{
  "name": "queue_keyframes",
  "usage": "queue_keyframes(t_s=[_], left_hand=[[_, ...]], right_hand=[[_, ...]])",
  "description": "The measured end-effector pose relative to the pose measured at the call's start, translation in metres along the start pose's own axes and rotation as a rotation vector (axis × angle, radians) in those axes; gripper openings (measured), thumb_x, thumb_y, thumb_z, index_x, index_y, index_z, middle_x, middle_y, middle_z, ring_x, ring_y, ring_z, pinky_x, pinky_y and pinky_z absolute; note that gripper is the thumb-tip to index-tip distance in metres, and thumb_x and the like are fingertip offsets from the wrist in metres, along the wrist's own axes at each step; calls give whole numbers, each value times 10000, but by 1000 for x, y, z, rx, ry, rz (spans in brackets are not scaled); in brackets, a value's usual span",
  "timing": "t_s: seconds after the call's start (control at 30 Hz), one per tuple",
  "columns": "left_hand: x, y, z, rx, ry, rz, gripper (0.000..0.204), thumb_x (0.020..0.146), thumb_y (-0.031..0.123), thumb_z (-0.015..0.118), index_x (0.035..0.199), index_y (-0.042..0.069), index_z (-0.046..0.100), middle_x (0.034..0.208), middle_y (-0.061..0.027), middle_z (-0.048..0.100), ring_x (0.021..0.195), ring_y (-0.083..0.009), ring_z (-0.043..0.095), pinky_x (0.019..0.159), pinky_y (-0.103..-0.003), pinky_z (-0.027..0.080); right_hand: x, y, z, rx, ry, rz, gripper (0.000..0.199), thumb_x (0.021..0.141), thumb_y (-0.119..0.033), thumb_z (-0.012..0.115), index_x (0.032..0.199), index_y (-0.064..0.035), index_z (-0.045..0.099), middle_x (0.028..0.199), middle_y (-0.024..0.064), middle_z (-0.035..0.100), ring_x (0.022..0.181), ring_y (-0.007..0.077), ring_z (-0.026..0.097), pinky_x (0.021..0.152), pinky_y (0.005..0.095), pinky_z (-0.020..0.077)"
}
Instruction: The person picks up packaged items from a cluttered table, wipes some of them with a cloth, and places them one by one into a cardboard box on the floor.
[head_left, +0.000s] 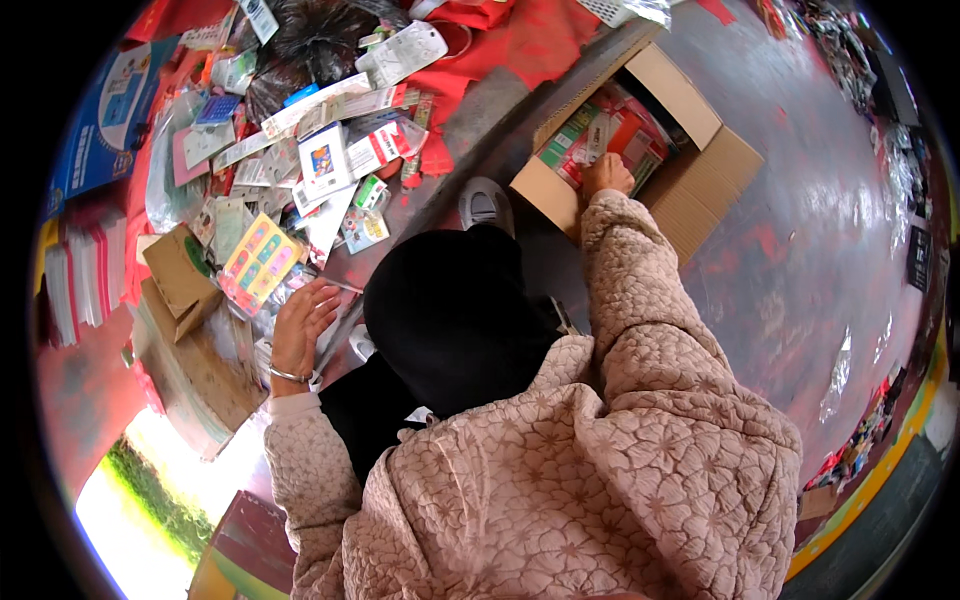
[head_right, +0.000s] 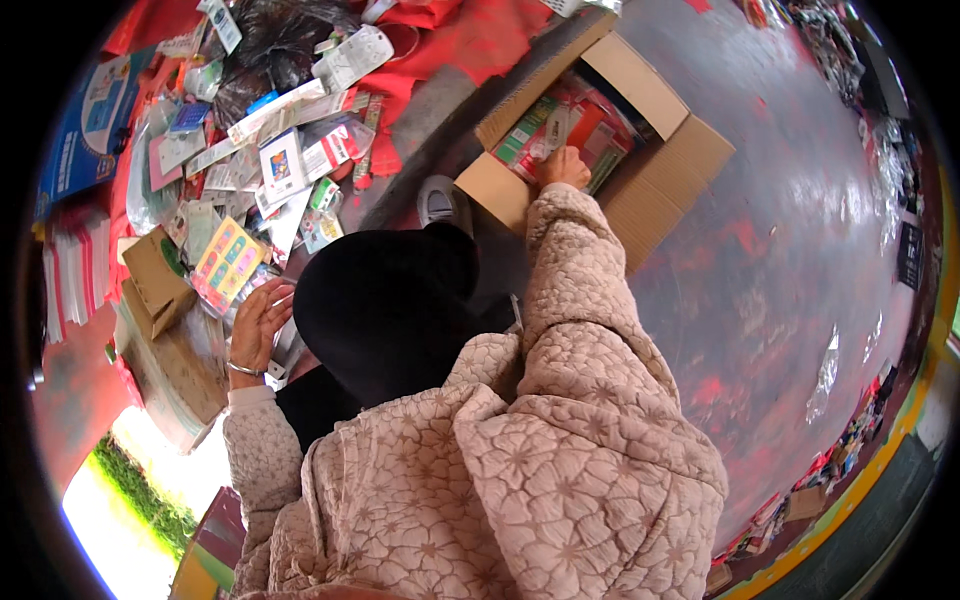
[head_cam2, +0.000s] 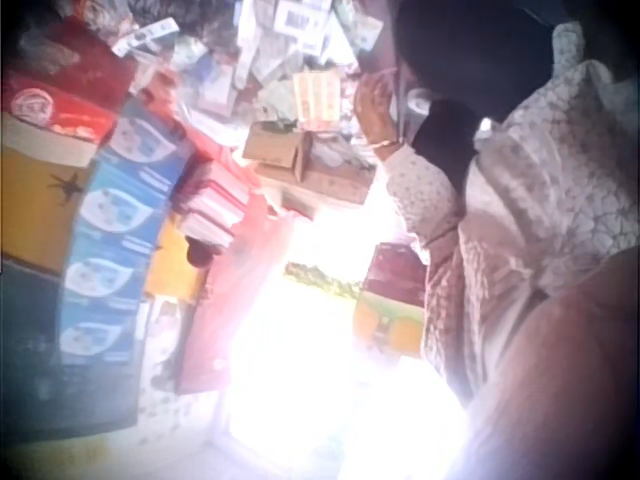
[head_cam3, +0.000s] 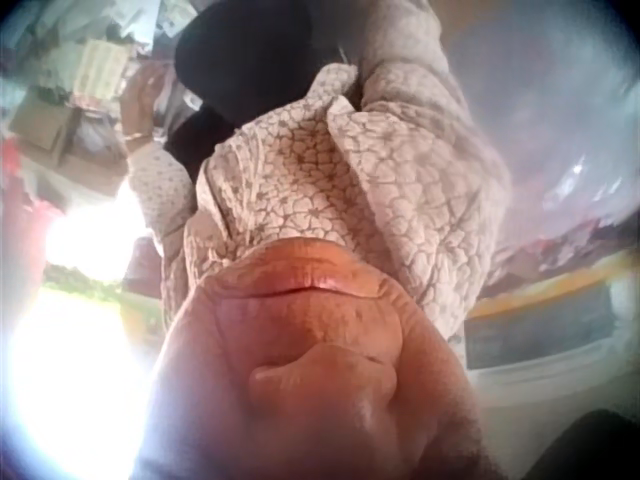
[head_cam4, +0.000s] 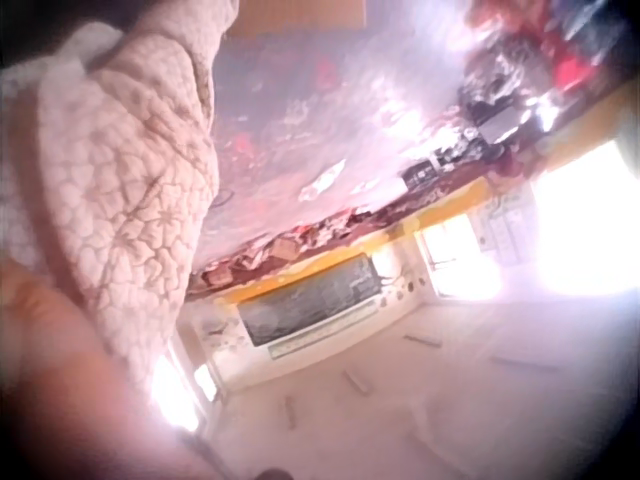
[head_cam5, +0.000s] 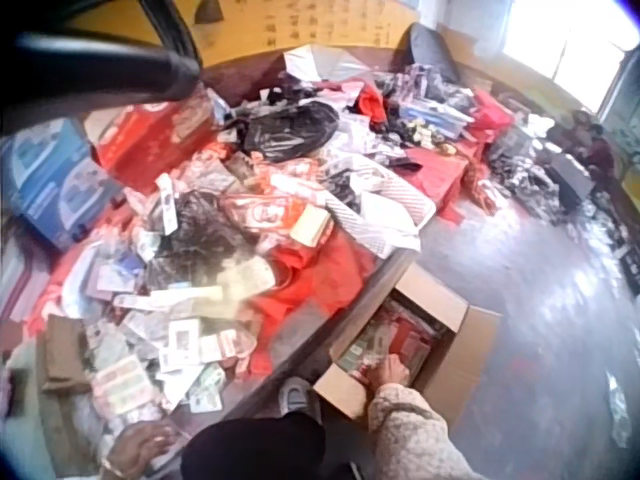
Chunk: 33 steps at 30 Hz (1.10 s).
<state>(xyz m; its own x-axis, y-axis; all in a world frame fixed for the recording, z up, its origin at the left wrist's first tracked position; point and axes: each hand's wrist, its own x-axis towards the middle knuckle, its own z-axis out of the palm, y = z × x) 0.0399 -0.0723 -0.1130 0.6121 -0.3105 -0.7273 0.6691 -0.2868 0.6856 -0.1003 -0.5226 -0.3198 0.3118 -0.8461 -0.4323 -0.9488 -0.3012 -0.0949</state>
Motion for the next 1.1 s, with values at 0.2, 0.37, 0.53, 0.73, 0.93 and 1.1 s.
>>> queue_keyframes(t_s=[0.2, 0.37, 0.53, 0.73, 0.93, 1.1], left_hand=[[-4, -3, -6, -17, -19, 20, 314, 893, 236, 462, 1114, 17, 505, 1019, -99, 590, 909, -174, 584, 775, -271, 459], [-6, 6, -7, -7, -4, 36, 338, 879, 267, 494, 1096, 8, 500, 1001, -91, 586, 901, -158, 573, 779, -263, 456], [-12, -6, -12, 38, -24, 22, 376, 868, 302, 507, 1102, 7, 491, 1004, -88, 586, 917, -148, 562, 787, -246, 445], [-13, 8, -18, 55, -81, 87, 379, 872, 307, 494, 1102, 6, 495, 1001, -84, 576, 910, -142, 553, 785, -243, 442], [-29, 25, -19, 24, -95, 199, 312, 893, 227, 466, 1106, 3, 499, 1000, -89, 566, 890, -149, 560, 767, -247, 459], [-30, 22, -12, 120, -153, 223, 276, 902, 180, 437, 1098, -2, 507, 987, -98, 577, 865, -148, 575, 750, -247, 472]], right_hand=[[23, 8, 4, 25, -203, -25, 519, 661, -433, 650, 980, -25, 623, 973, 214, 605, 936, 288, 595, 800, 375, 456], [76, 41, 22, 224, -285, -255, 475, 717, -416, 622, 941, 3, 624, 879, 203, 630, 862, 272, 617, 728, 365, 468], [24, -27, 4, -196, -261, -241, 582, 726, -495, 556, 1050, -13, 585, 1075, 225, 559, 1026, 333, 536, 846, 389, 428], [87, 26, 20, -312, -167, -644, 497, 735, -461, 533, 960, -27, 623, 981, 229, 588, 942, 333, 575, 802, 406, 456], [65, -26, -83, -96, -151, -795, 359, 718, -337, 620, 766, 19, 632, 670, 170, 614, 631, 267, 616, 572, 375, 466], [-43, -168, -129, 203, -98, -849, 306, 737, -337, 614, 826, -47, 656, 730, 163, 630, 693, 277, 620, 612, 364, 462]])
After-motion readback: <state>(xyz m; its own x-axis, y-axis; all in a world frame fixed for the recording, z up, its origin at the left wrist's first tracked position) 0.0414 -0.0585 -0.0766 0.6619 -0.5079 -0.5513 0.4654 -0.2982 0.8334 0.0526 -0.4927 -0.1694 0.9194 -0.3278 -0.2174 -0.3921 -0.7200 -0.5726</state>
